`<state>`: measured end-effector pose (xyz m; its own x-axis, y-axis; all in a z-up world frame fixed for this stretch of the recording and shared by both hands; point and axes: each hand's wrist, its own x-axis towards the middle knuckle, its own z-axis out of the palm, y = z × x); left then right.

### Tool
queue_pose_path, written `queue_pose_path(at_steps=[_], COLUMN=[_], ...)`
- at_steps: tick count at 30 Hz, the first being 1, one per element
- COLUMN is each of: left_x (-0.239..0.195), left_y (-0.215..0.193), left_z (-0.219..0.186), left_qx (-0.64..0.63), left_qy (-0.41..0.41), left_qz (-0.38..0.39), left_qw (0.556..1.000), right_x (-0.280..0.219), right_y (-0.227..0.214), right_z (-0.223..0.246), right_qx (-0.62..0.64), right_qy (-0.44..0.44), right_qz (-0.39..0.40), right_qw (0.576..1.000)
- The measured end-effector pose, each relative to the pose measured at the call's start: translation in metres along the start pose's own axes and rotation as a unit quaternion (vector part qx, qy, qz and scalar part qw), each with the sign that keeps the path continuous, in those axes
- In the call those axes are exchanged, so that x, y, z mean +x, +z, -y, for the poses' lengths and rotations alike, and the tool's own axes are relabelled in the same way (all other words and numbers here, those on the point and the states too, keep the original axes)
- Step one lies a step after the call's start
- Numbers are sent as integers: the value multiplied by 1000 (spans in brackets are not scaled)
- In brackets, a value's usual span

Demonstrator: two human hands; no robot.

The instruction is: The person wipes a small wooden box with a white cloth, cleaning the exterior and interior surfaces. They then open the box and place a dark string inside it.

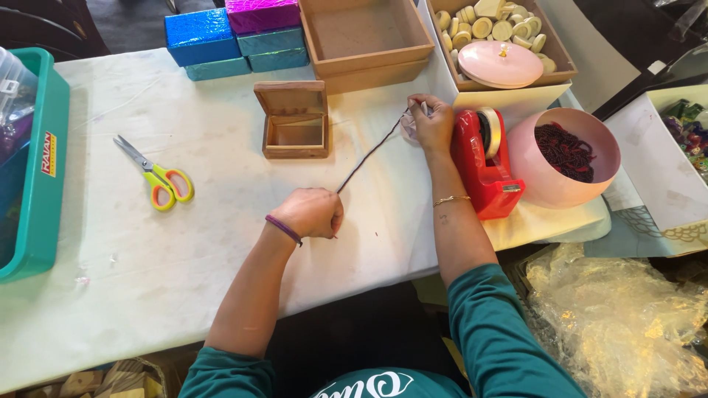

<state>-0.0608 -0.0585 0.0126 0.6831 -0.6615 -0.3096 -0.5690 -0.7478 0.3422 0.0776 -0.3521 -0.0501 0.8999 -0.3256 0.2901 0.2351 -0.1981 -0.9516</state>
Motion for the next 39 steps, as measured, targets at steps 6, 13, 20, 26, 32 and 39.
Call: queue_pose_path(at_steps=[6, 13, 20, 26, 32, 39], left_x=[14, 25, 23, 30, 20, 25], left_y=[11, -11, -19, -13, -23, -19], left_z=[13, 55, 68, 64, 44, 46], left_qx=[-49, -481, -690, -664, -659, -657], left_qy=[47, 158, 116, 166, 167, 169], left_qz=[-48, -193, -299, -331, -309, -349], left_qw=[997, 841, 648, 650, 665, 647], right_x=[-2, -26, -78, -97, -90, -91], right_y=[-4, 3, 49, 67, 68, 66], right_z=[10, 47, 80, 85, 59, 75], right_qx=[223, 171, 158, 198, 279, 212], right_qy=[109, 46, 38, 52, 94, 86], right_qz=[118, 268, 396, 390, 401, 399], right_qw=[962, 947, 904, 898, 868, 888])
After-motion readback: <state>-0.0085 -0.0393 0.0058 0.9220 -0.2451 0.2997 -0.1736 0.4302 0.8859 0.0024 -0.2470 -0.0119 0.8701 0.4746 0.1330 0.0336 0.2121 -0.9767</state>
